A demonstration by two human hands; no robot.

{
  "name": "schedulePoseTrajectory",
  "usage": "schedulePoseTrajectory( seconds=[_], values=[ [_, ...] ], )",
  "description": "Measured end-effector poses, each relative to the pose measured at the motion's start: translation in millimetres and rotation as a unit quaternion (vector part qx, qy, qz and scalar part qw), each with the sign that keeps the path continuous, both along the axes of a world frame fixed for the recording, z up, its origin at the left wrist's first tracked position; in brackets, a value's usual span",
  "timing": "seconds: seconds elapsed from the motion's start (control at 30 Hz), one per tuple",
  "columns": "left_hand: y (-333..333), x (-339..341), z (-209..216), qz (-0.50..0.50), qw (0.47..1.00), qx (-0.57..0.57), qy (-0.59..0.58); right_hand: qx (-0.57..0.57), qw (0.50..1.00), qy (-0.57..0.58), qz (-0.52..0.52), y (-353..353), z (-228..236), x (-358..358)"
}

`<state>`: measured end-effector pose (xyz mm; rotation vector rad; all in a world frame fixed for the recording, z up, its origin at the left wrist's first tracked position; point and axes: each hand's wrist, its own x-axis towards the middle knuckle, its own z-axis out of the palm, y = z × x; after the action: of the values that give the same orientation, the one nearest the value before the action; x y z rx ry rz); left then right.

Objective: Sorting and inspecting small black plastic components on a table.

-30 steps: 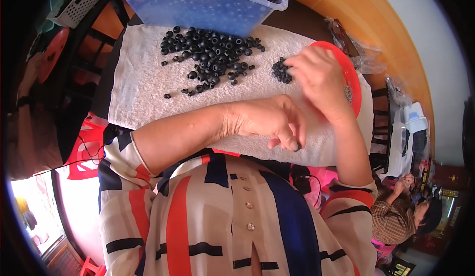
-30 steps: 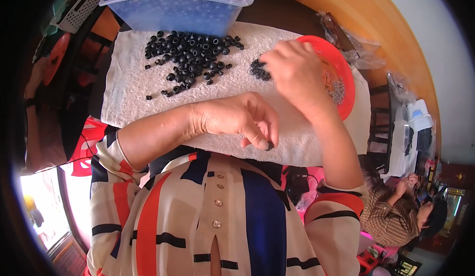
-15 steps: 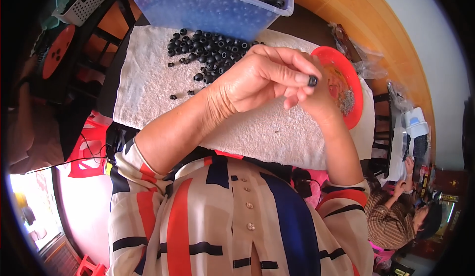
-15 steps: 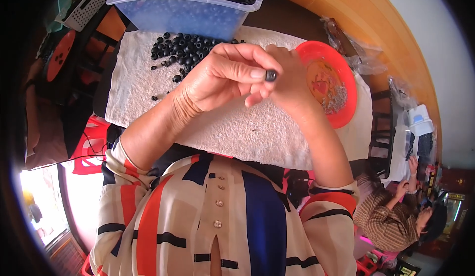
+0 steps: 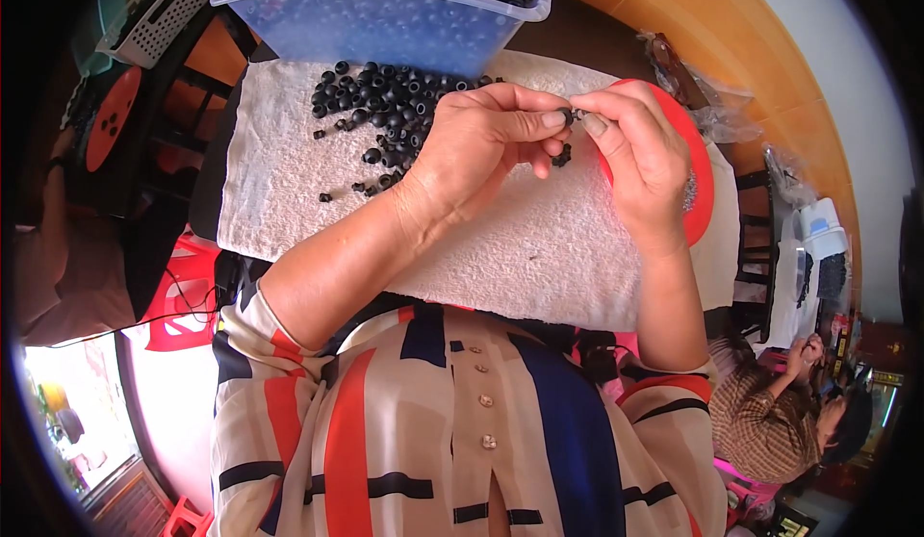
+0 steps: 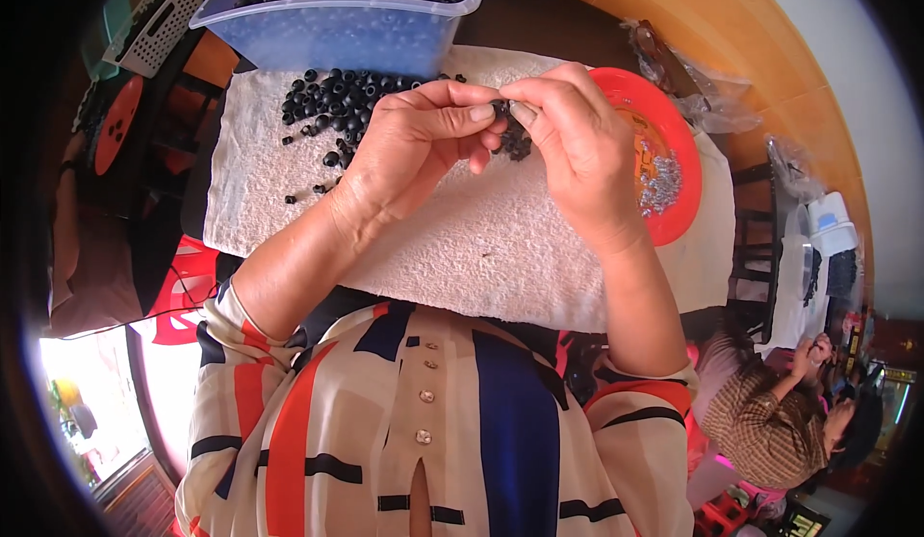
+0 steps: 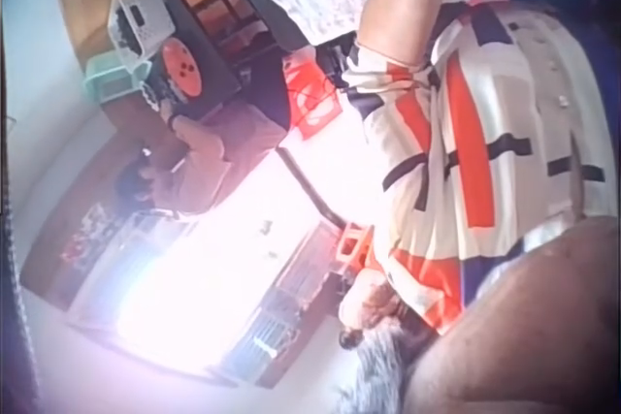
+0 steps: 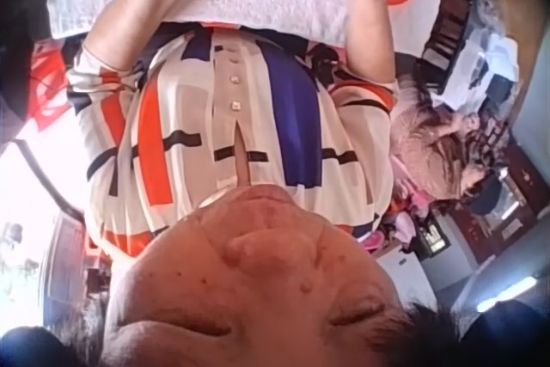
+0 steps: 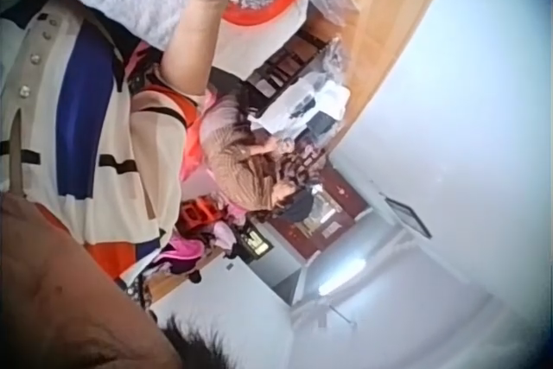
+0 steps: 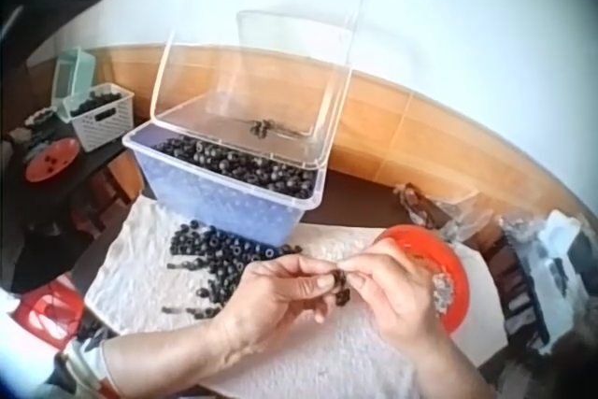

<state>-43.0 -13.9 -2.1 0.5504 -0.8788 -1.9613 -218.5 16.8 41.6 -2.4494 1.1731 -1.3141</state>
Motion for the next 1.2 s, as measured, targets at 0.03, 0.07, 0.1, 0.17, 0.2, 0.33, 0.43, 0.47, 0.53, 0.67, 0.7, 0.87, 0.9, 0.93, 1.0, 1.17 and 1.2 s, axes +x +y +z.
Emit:
schedulePoseTrajectory(
  seconds=[0.03,0.07,0.1,0.17,0.2,0.33,0.43,0.47,0.53,0.67,0.7,0.87,0.9,0.93,1.0,1.17,1.2],
  values=[
    [0,0,0,-0.001,1.0,0.004,0.004,0.0,1.0,-0.001,0.0,0,-1,0],
    [0,0,0,-0.001,1.0,0.004,0.004,-0.006,1.0,0.001,0.001,-1,-3,0],
    [1,0,0,0.0,1.0,0.007,0.007,-0.012,1.0,0.003,0.003,-2,-4,0],
    [2,0,1,0.003,1.0,0.011,0.011,-0.018,1.0,0.014,-0.003,-2,-4,1],
    [2,0,0,0.007,1.0,0.009,0.008,-0.025,0.999,0.026,-0.01,-2,-5,1],
    [3,0,2,0.009,1.0,-0.001,0.002,-0.028,1.0,0.01,-0.006,-1,-6,4],
    [4,0,3,0.012,1.0,0.003,-0.005,0.023,0.997,-0.064,-0.028,-1,-9,4],
    [4,0,3,0.012,1.0,0.003,-0.005,0.046,0.995,-0.083,-0.021,-1,-11,2],
    [5,0,3,0.011,1.0,-0.008,-0.013,0.069,0.992,-0.101,-0.013,-1,-11,1],
    [5,0,3,0.007,1.0,-0.004,-0.021,0.014,0.999,-0.026,-0.035,3,-7,4],
    [6,0,3,0.007,1.0,0.002,-0.02,-0.012,0.999,-0.002,-0.045,4,-7,5],
    [6,0,3,0.024,0.999,0.03,0.008,-0.028,0.998,0.015,-0.046,4,-10,8],
    [6,1,5,0.024,0.999,0.034,0.019,-0.031,0.999,0.018,-0.039,4,-11,8],
    [7,2,5,0.026,0.999,0.038,0.029,-0.031,0.999,0.017,-0.039,5,-10,9],
    [6,1,2,0.025,0.998,0.045,0.027,-0.032,0.998,0.028,-0.056,6,-10,14],
    [7,-3,0,0.02,0.997,0.077,0.003,-0.089,0.988,0.047,-0.114,8,-25,19],
    [8,-4,1,0.018,0.997,0.072,0.002,-0.105,0.986,0.054,-0.119,7,-27,19]
  ],
)
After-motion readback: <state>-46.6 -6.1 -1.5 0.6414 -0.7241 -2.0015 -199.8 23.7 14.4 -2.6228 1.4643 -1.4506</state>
